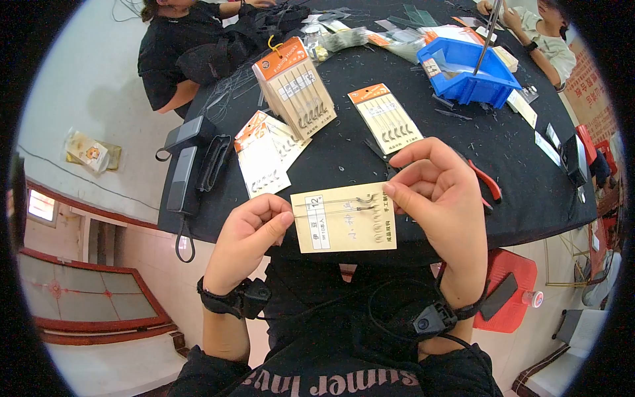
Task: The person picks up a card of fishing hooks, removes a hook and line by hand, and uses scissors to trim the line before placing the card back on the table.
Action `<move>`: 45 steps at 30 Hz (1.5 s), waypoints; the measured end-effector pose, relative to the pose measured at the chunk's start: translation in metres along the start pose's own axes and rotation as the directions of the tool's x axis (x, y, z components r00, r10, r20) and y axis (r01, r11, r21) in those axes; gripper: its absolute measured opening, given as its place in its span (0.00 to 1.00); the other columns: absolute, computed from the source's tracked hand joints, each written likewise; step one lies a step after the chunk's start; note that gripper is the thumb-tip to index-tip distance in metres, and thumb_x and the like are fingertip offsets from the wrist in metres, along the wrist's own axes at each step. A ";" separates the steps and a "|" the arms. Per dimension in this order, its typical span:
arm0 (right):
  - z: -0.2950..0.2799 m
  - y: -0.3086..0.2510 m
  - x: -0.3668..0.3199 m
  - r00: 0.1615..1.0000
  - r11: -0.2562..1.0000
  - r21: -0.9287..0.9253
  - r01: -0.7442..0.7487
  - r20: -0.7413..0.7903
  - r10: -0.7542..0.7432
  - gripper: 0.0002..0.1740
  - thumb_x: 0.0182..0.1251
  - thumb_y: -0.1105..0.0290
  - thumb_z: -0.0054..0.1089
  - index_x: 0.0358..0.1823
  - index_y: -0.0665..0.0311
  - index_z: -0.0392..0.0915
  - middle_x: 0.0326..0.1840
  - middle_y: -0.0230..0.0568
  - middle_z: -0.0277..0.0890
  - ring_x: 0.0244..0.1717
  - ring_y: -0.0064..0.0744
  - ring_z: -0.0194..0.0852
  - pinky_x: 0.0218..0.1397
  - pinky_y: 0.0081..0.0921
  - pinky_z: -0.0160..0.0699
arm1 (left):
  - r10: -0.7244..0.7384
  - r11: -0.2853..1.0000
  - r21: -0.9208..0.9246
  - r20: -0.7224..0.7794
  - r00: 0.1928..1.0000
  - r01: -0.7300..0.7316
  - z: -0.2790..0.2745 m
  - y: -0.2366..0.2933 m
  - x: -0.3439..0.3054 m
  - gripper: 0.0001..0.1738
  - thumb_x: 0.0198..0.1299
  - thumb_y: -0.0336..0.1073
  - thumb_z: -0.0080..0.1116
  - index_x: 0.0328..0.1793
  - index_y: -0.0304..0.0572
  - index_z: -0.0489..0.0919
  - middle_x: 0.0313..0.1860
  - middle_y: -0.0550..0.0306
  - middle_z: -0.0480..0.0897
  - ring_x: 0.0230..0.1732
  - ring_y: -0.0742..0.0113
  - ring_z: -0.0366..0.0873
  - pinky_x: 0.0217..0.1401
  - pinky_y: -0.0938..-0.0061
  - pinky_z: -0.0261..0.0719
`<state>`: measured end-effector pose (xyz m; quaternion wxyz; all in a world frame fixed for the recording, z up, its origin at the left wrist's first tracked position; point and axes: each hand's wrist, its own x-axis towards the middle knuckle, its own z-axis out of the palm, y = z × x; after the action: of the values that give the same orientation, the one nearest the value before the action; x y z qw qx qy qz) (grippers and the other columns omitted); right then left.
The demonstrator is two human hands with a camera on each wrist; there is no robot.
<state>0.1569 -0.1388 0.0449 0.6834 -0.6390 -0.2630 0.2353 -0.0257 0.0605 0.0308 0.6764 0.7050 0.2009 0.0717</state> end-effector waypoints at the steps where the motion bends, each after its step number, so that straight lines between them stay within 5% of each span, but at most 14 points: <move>1: -0.001 0.000 0.000 1.000 1.000 0.000 -0.001 0.002 0.001 0.15 0.62 0.81 0.68 0.49 0.69 0.75 0.35 0.42 0.82 0.32 0.19 0.82 0.34 0.13 0.79 | 0.010 1.000 0.011 0.003 1.000 -0.010 0.000 0.000 0.000 0.10 0.73 0.38 0.59 0.47 0.37 0.79 0.35 0.67 0.80 0.32 0.83 0.69 0.35 0.85 0.67; 12: -0.006 0.010 0.008 0.994 0.998 0.027 -0.050 0.101 0.047 0.15 0.66 0.79 0.65 0.54 0.71 0.77 0.37 0.39 0.82 0.35 0.20 0.83 0.37 0.15 0.80 | 0.182 0.982 0.051 0.041 0.982 -0.184 0.001 -0.005 -0.002 0.09 0.75 0.36 0.55 0.48 0.37 0.76 0.35 0.67 0.75 0.35 0.80 0.67 0.38 0.83 0.67; 21: -0.001 0.022 0.011 0.962 0.961 0.214 -0.174 0.244 0.120 0.10 0.71 0.74 0.63 0.51 0.69 0.81 0.43 0.37 0.84 0.42 0.22 0.83 0.44 0.20 0.84 | 0.320 0.895 -0.332 0.017 0.947 -0.297 0.009 -0.017 -0.004 0.07 0.76 0.34 0.53 0.50 0.37 0.75 0.40 0.65 0.76 0.38 0.79 0.70 0.43 0.82 0.70; 27: 0.007 0.026 0.011 0.949 0.946 0.264 -0.186 0.299 0.103 0.13 0.67 0.77 0.65 0.52 0.68 0.79 0.47 0.36 0.81 0.46 0.21 0.82 0.48 0.19 0.83 | 0.329 0.845 -0.441 -0.017 0.944 -0.303 0.013 -0.020 -0.002 0.10 0.76 0.36 0.52 0.54 0.38 0.74 0.44 0.65 0.78 0.42 0.80 0.74 0.48 0.82 0.73; 33: 0.017 0.029 0.011 0.950 0.923 0.318 -0.217 0.288 0.124 0.14 0.64 0.79 0.67 0.51 0.68 0.79 0.45 0.34 0.78 0.45 0.21 0.80 0.47 0.20 0.83 | 0.341 0.673 -0.683 -0.055 0.938 -0.285 0.027 -0.020 0.002 0.13 0.78 0.37 0.48 0.61 0.37 0.71 0.56 0.58 0.81 0.58 0.72 0.80 0.62 0.74 0.78; 42: 0.024 0.026 0.008 0.965 0.921 0.321 -0.219 0.212 0.156 0.14 0.64 0.79 0.67 0.50 0.67 0.77 0.44 0.34 0.77 0.43 0.21 0.80 0.45 0.20 0.84 | 0.270 0.496 -0.842 -0.082 0.959 -0.211 0.038 -0.036 0.014 0.20 0.76 0.34 0.50 0.71 0.37 0.69 0.63 0.53 0.80 0.63 0.64 0.79 0.66 0.68 0.78; 45: 0.027 0.025 0.007 0.972 0.915 0.348 -0.205 0.183 0.148 0.14 0.64 0.79 0.67 0.50 0.66 0.77 0.44 0.34 0.77 0.42 0.21 0.81 0.44 0.19 0.84 | 0.240 0.535 -0.820 -0.086 0.967 -0.206 0.039 -0.040 0.017 0.20 0.76 0.33 0.48 0.71 0.37 0.69 0.64 0.52 0.80 0.65 0.63 0.78 0.68 0.65 0.77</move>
<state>0.1444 -0.1119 0.0213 0.7436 -0.5026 -0.2074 0.3890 -0.0028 0.0309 -0.0142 0.9149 0.3296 0.0406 0.2293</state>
